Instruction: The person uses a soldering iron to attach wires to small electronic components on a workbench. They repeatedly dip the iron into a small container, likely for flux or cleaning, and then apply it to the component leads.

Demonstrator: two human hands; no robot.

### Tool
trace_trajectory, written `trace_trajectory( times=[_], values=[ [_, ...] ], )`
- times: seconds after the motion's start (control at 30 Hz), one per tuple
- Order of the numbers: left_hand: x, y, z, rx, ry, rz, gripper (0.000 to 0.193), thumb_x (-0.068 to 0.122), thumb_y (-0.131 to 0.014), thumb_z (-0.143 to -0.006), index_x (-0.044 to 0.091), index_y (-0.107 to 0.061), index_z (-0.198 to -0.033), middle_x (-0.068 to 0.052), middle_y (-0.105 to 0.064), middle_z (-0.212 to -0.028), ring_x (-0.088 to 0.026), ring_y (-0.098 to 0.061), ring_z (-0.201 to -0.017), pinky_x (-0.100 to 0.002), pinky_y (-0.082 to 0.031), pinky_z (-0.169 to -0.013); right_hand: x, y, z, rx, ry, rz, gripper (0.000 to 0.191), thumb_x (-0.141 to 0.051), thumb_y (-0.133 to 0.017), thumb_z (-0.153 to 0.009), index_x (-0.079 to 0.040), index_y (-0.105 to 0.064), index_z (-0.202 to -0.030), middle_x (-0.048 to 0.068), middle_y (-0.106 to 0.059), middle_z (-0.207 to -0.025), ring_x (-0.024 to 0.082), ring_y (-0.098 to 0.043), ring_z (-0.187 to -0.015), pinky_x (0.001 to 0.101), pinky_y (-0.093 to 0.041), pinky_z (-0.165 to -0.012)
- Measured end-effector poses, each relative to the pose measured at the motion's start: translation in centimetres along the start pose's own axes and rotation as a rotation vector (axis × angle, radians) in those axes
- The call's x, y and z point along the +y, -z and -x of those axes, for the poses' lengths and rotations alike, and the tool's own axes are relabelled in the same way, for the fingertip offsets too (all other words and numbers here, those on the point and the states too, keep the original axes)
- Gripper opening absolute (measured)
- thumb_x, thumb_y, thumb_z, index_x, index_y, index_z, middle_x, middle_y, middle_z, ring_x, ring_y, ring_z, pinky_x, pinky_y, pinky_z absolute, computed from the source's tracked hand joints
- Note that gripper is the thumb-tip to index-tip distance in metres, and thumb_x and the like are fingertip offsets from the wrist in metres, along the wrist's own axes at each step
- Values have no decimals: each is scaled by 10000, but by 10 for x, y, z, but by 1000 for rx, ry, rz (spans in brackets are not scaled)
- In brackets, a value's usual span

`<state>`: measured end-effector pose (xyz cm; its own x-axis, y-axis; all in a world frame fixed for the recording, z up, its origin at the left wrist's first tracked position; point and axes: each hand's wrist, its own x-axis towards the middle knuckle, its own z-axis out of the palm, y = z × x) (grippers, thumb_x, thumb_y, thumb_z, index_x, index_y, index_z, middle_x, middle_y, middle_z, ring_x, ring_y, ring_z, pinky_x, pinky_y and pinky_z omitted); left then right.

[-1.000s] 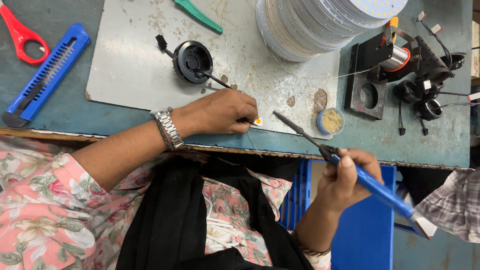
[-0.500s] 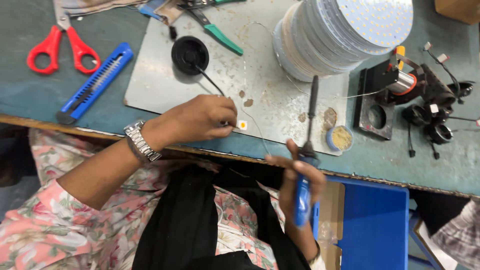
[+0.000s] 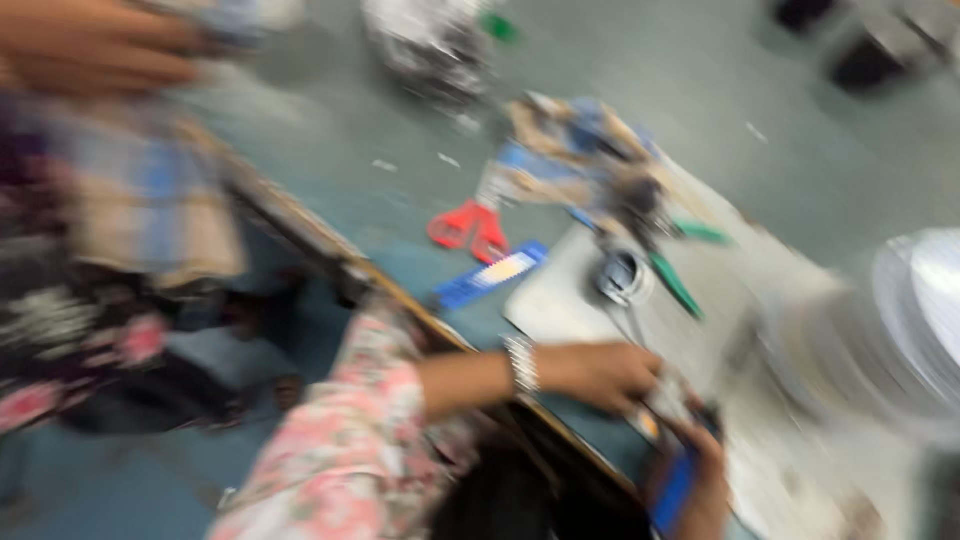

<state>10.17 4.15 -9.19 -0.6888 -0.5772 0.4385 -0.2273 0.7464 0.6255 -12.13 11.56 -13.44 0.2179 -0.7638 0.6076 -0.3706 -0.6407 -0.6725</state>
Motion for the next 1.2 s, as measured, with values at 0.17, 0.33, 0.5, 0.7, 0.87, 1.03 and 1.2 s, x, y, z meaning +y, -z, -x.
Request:
trace_trajectory(
  times=[0.17, 0.33, 0.5, 0.7, 0.87, 1.03, 1.2],
  values=[
    [-14, -17, -7, 135, -16, -104, 119, 207, -690, -842, 95, -662, -868, -78, -614, -951, -292, -674, -838, -406, -550, -749, 80, -11, 6, 122, -138, -119, 343, -147, -592, -1050, -42, -490, -1360, 175, -561, -1395, 252, -576, -1083, 254, -486, -863],
    [-11, -26, -6, 172, -26, -108, 115, 222, -673, -876, 111, -663, -904, -55, -618, -954, -276, -687, -873, -396, -548, -762, 113, -18, 5, 158, -157, -133, 374, -113, -618, -1010, -39, -474, -1347, 200, -565, -1392, 271, -590, -1101, 268, -493, -885],
    [-14, -19, -4, 121, -40, 11, 134, 218, -727, -797, 125, -709, -892, -43, -646, -920, -249, -708, -855, -359, -563, -742, 116, -34, 4, 160, -162, -146, 411, -79, -643, -970, -35, -458, -1333, 225, -568, -1389, 289, -603, -1119, 281, -499, -906],
    [-28, -14, -7, 16, -128, 21, 178, 143, -715, -764, 117, -730, -939, -58, -669, -954, -250, -706, -888, -359, -570, -778, 134, -19, 4, 167, -154, -140, 461, -39, -674, -922, -31, -438, -1318, 254, -572, -1385, 312, -619, -1141, 297, -507, -931],
    [-29, -8, -7, -54, -133, 36, 164, 131, -701, -787, 119, -730, -948, -64, -663, -952, -249, -702, -908, -360, -562, -788, 144, -17, 9, 186, -150, -130, 506, -5, -699, -882, -27, -422, -1305, 279, -576, -1382, 330, -632, -1159, 310, -513, -952],
    [-23, -1, -2, -102, -134, 92, 160, 168, -724, -805, 108, -720, -953, -76, -635, -940, -252, -683, -904, -359, -548, -781, 128, -28, 20, 198, -115, -128, 554, 28, -725, -842, -24, -406, -1292, 304, -579, -1379, 349, -645, -1177, 324, -520, -974],
    [-21, 7, -2, -189, -135, 225, 159, 157, -709, -846, 126, -741, -998, -72, -630, -943, -238, -685, -914, -351, -547, -804, 73, -32, 18, 202, -114, -51, 558, 64, -716, -858, -18, -400, -1310, 330, -581, -1370, 360, -627, -1258, 361, -505, -1105]
  ],
)
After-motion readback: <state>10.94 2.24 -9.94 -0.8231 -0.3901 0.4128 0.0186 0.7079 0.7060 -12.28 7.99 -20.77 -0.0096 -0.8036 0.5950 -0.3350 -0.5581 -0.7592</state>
